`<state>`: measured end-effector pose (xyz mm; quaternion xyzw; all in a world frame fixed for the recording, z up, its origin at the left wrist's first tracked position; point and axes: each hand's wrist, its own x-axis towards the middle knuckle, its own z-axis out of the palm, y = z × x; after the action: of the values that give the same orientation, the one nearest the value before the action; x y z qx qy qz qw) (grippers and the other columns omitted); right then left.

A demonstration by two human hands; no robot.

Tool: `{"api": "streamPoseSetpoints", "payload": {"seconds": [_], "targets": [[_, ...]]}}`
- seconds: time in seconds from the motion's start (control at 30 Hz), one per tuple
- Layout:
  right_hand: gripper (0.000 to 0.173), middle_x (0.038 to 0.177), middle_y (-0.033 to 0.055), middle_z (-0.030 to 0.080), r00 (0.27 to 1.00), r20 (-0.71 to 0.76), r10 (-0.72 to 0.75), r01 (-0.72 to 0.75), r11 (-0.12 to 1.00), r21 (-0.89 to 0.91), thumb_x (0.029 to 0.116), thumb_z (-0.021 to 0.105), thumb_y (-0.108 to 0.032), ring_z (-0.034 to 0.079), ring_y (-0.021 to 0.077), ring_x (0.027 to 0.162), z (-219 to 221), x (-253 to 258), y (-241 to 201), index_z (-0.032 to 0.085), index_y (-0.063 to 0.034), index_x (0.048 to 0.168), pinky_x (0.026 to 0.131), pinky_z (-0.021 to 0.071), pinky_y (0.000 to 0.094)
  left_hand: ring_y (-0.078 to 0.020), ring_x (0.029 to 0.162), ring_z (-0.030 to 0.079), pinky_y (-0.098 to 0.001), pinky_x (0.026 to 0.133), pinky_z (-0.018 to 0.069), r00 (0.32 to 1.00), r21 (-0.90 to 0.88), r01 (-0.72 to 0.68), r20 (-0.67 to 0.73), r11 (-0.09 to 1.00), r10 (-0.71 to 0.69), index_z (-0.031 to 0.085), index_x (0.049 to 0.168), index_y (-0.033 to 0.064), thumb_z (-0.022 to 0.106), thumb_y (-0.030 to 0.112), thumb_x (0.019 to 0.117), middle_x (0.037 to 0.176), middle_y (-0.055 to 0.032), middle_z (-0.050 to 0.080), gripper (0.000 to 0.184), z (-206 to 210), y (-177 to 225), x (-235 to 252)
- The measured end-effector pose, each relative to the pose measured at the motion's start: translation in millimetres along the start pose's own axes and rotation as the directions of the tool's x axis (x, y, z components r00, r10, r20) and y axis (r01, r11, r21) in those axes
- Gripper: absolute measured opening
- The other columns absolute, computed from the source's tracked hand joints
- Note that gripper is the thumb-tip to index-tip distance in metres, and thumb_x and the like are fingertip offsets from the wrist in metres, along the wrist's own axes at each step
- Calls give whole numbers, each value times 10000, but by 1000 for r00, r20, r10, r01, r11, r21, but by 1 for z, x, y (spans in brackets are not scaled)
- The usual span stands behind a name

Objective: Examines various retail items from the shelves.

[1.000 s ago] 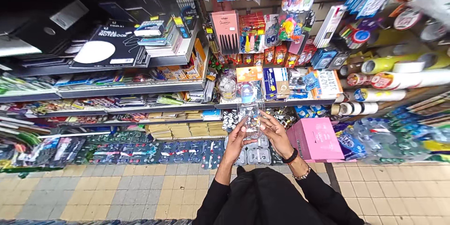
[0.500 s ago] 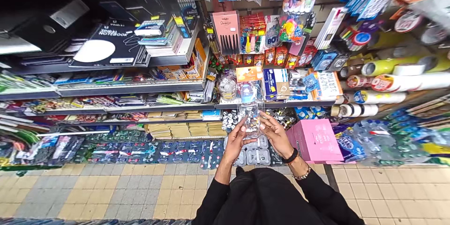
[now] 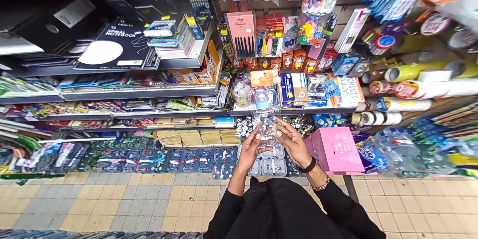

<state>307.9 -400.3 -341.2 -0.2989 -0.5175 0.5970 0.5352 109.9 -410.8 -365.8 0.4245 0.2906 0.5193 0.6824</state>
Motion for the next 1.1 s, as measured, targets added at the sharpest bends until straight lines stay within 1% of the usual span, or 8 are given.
{"api": "streamPoseSetpoints", "payload": {"seconds": [0.5, 0.67, 0.7, 0.77, 0.87, 1.0, 1.1], "targets": [[498, 1453, 204, 551, 1000, -7, -22, 22, 999, -25, 1059, 505, -83, 575, 294, 1299, 1, 0, -1, 387, 55, 1523, 1066, 514, 420, -398, 1195, 630, -552, 888, 607, 1000, -13, 11, -8, 1000, -11, 323, 1592, 69, 424, 246, 1104, 1516, -224, 457, 529, 0, 0, 3], [500, 1422, 208, 576, 1000, -29, 1, -1, 1000, -23, 1059, 507, -96, 592, 306, 1272, -1, 8, -3, 387, 49, 1522, 1037, 531, 438, -386, 1181, 636, -539, 877, 611, 1000, -14, 20, -8, 1000, -20, 329, 1587, 67, 408, 246, 1108, 1503, -222, 470, 517, 1, 5, 12], [492, 1408, 206, 586, 999, -39, 6, -7, 1000, -25, 1061, 505, -97, 602, 309, 1255, -1, 10, -4, 392, 43, 1519, 1025, 538, 446, -384, 1173, 642, -537, 878, 611, 1000, -12, 20, -8, 1000, -20, 327, 1583, 59, 402, 239, 1109, 1489, -228, 482, 513, 1, 6, 15], [475, 1379, 190, 610, 997, -71, 31, -33, 999, -27, 1061, 514, -105, 622, 310, 1222, -2, 13, -3, 426, -1, 1515, 1011, 545, 470, -383, 1171, 642, -542, 891, 605, 999, -12, 29, -20, 1000, -29, 333, 1577, 56, 400, 231, 1110, 1463, -234, 503, 503, 2, 6, 20], [464, 1353, 141, 631, 993, -100, 66, -68, 997, -19, 1054, 527, -114, 638, 289, 1187, -3, 17, -4, 464, -81, 1512, 993, 552, 483, -372, 1172, 644, -535, 907, 600, 999, -5, 35, -20, 999, -35, 373, 1570, 98, 399, 240, 1110, 1449, -221, 525, 483, 1, 6, 26], [468, 1372, 123, 619, 994, -87, 61, -64, 998, -24, 1059, 516, -119, 632, 279, 1197, -4, 18, -4, 451, -99, 1522, 996, 548, 488, -360, 1179, 644, -524, 909, 601, 999, -2, 37, -19, 999, -37, 375, 1575, 127, 400, 242, 1109, 1458, -200, 527, 481, 0, 6, 29], [479, 1380, 129, 613, 996, -74, 57, -60, 997, -39, 1057, 520, -121, 627, 279, 1205, -4, 17, -4, 438, -92, 1529, 1007, 543, 480, -371, 1181, 641, -535, 911, 598, 1000, -9, 30, -9, 1000, -30, 367, 1578, 121, 399, 237, 1109, 1465, -207, 515, 484, 0, 5, 27]]}}
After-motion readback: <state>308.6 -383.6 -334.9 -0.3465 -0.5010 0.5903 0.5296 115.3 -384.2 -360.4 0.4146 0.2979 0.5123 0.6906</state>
